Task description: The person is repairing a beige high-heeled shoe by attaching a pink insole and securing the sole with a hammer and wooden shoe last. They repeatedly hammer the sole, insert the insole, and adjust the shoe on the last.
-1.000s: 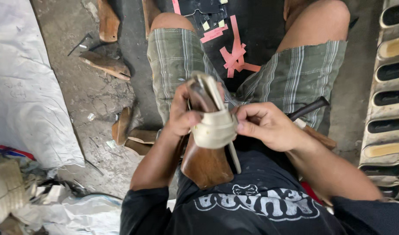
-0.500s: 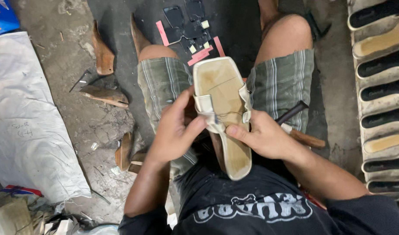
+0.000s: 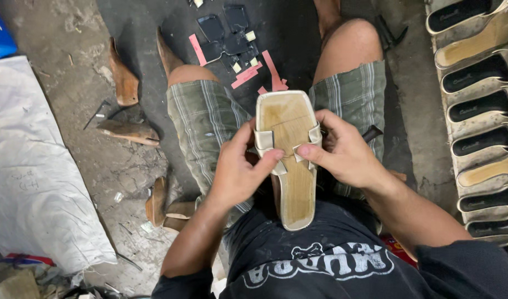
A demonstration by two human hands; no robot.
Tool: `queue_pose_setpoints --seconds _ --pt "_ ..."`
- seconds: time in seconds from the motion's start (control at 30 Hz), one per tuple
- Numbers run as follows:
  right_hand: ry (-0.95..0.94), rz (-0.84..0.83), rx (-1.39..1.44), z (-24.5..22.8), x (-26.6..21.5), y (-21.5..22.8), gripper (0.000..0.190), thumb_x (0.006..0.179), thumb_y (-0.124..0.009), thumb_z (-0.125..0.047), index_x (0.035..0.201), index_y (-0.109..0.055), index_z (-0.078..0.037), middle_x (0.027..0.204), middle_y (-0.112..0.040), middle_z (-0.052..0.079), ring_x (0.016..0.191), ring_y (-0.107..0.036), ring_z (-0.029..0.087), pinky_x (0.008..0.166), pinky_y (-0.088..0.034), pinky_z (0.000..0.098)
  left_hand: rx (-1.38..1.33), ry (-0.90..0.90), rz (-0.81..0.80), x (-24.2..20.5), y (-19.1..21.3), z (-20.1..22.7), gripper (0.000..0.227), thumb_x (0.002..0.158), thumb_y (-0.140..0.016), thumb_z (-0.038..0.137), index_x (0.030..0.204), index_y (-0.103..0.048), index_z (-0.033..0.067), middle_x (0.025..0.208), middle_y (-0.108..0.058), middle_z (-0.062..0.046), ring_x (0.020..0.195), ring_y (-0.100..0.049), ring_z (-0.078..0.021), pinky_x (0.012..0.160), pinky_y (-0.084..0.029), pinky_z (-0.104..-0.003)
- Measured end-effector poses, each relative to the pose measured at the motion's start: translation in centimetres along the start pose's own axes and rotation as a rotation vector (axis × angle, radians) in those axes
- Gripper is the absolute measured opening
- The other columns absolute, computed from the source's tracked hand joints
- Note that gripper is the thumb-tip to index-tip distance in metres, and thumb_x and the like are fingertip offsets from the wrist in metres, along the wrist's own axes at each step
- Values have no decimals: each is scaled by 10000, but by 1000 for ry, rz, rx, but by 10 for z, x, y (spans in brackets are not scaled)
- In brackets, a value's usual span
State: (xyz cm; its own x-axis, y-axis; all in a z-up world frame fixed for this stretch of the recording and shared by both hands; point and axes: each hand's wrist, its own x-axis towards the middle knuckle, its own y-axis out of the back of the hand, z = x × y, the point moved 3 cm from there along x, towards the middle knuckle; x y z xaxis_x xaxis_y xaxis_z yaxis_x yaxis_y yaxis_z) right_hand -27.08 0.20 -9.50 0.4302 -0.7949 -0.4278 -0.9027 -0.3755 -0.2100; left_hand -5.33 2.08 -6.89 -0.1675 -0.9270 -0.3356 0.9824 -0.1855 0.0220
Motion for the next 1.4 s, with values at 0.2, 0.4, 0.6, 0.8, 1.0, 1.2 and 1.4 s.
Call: queue_pose_setpoints --seconds 0.2,0.4,0.6,0.8,1.0,1.2,1.4 --pt "63 100 85 -9 3 9 461 953 -768 -182 1297 -559 42 1153 -648 112 1010 -654 173 813 -564 339 -167 -131 -34 5 -6 20 713 999 -713 285 1556 -357 18 1521 -500 -109 1406 -523 -208 1108 -494 -336" --pt "176 329 751 -2 1 19 562 928 -710 -267 1394 -446 -96 1272 -662 116 1061 -705 244 803 -616 403 -254 -437 106 0 27 3 834 1014 -598 638 1537 -428 11 1557 -505 -142 1457 -500 -220 1265 -379 -332" --pt "-42 190 -803 -11 -50 40 378 857 -796 -377 1095 -698 -100 1037 -738 67 944 -740 213 810 -619 348 -88 -324 545 38 51 -46 744 986 -735 474 1461 -472 -34 1371 -566 -136 1272 -548 -213 1166 -435 -360" --pt "44 150 -1270 -4 -80 54 395 820 -781 -323 1124 -658 -104 930 -679 72 774 -692 272 633 -546 406 84 -325 587 50 42 -41 547 947 -776 281 1367 -571 -2 1341 -622 -127 1282 -587 -217 1164 -450 -364" --pt "66 256 -738 0 -108 82 315 926 -658 -240 1179 -622 -57 814 -680 69 604 -641 164 551 -519 317 73 -424 633 71 35 -34 443 960 -790 231 1290 -607 -2 1313 -642 -118 1258 -602 -211 1144 -463 -358" --pt "304 189 -425 18 -51 54 185 1034 -543 -189 1058 -560 -7 770 -571 63 610 -504 122 562 -452 266 22 -419 660 75 38 -42 330 982 -769 239 1181 -628 18 1167 -672 -85 1117 -628 -181 1051 -499 -339" --pt "457 299 -511 34 -37 52 284 1018 -534 -238 1090 -586 31 765 -561 26 675 -515 121 605 -448 288 46 -416 680 77 39 -43 311 975 -769 239 1150 -631 22 1129 -669 -83 1091 -628 -182 1038 -504 -338"
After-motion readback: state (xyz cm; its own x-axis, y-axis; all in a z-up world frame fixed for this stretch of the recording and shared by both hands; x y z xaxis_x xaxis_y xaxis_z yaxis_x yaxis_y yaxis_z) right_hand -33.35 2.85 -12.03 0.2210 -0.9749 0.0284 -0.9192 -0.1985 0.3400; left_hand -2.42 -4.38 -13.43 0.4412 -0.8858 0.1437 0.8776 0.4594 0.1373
